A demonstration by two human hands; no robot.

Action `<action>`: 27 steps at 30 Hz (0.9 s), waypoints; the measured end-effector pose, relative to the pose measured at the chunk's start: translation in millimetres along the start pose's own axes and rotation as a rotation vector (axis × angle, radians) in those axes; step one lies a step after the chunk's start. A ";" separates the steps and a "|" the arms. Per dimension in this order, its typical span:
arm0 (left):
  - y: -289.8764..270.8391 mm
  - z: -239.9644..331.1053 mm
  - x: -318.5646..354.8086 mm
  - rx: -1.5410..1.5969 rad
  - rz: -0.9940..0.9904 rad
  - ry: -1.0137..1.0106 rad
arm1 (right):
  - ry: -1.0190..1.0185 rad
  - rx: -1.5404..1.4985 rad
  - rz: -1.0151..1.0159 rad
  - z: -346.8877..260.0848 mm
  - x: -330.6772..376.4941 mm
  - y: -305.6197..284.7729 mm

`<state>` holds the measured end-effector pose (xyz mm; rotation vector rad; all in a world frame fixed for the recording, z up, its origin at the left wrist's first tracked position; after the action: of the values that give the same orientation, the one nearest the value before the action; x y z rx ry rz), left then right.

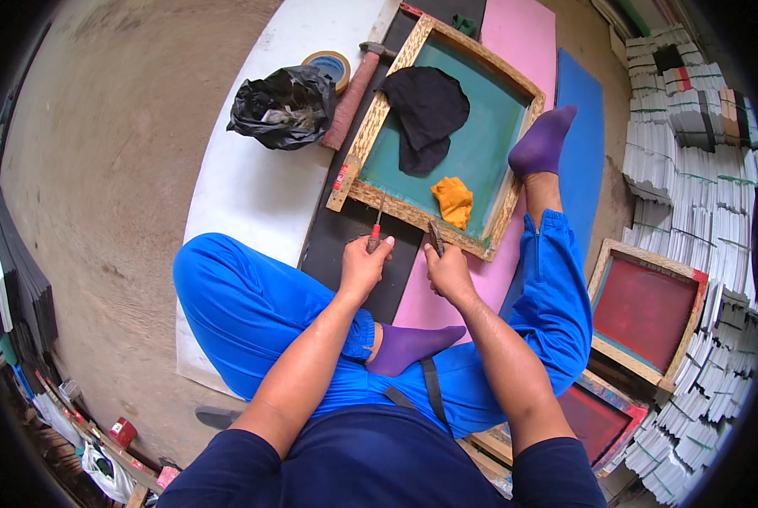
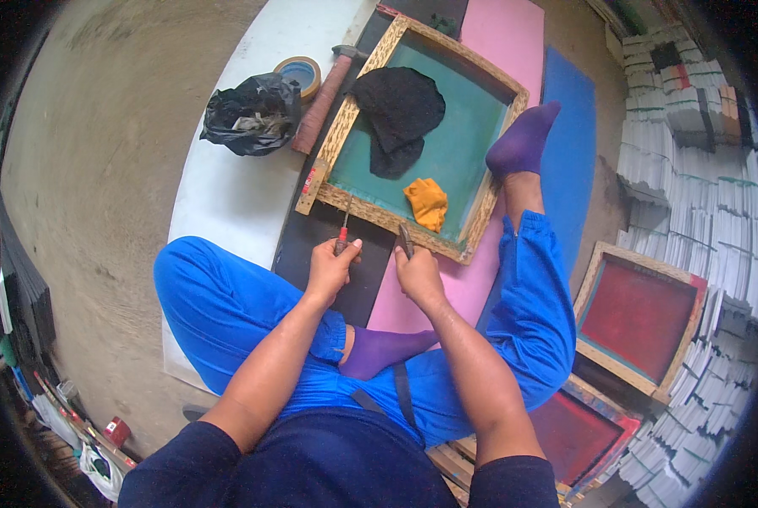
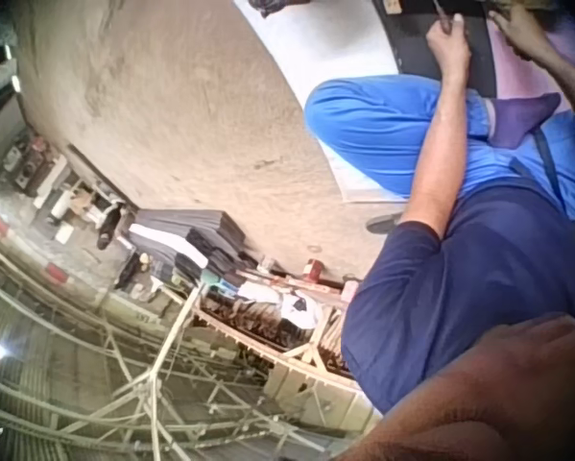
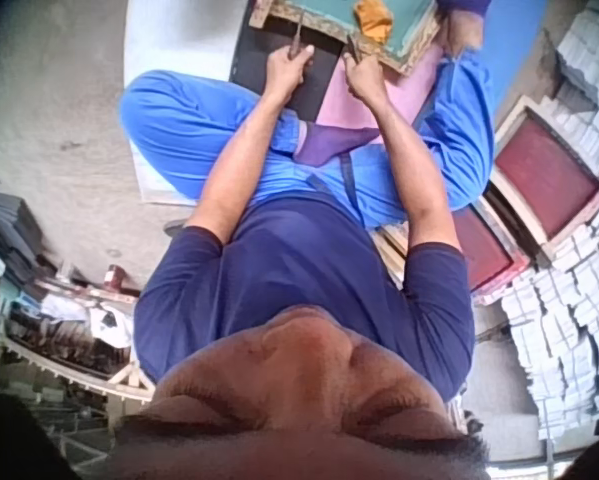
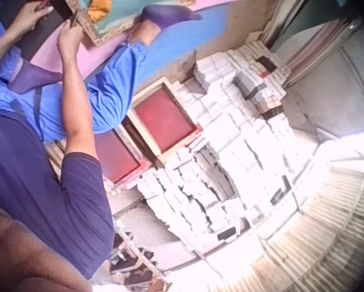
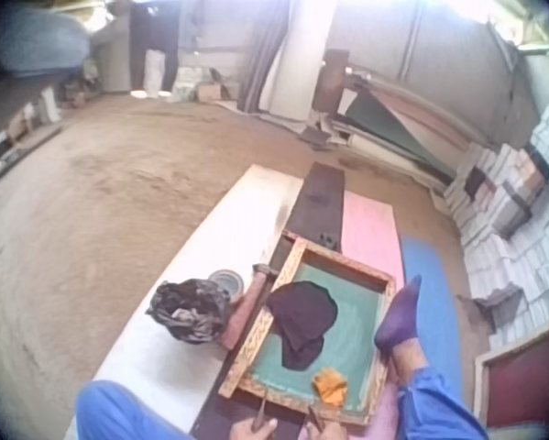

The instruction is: The person sits cross-legged on the floor and uses a red-handled tool and a knife to trim a black fabric piece placed on a wooden frame. The person repeatedly scrapes and cuts the fabric edge while holding it in place.

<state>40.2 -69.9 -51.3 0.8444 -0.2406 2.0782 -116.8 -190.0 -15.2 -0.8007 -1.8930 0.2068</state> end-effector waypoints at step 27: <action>-42.1 -4.9 18.7 0.167 -0.024 -0.079 | -0.290 -0.069 -0.609 -17.5 34.3 94.6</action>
<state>63.1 -29.7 -48.3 1.0257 -0.0997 2.0652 -69.2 -100.4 -26.6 -0.2135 -2.3366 -0.1307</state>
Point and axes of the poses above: each hand's wrist, its own x-axis away from the middle knuckle, its own y-axis out of the palm, z = x × y, the point moved 8 cm from there along -x, towards the middle knuckle, and after that the axes turned 5 degrees about -z, right-handed, at the moved point
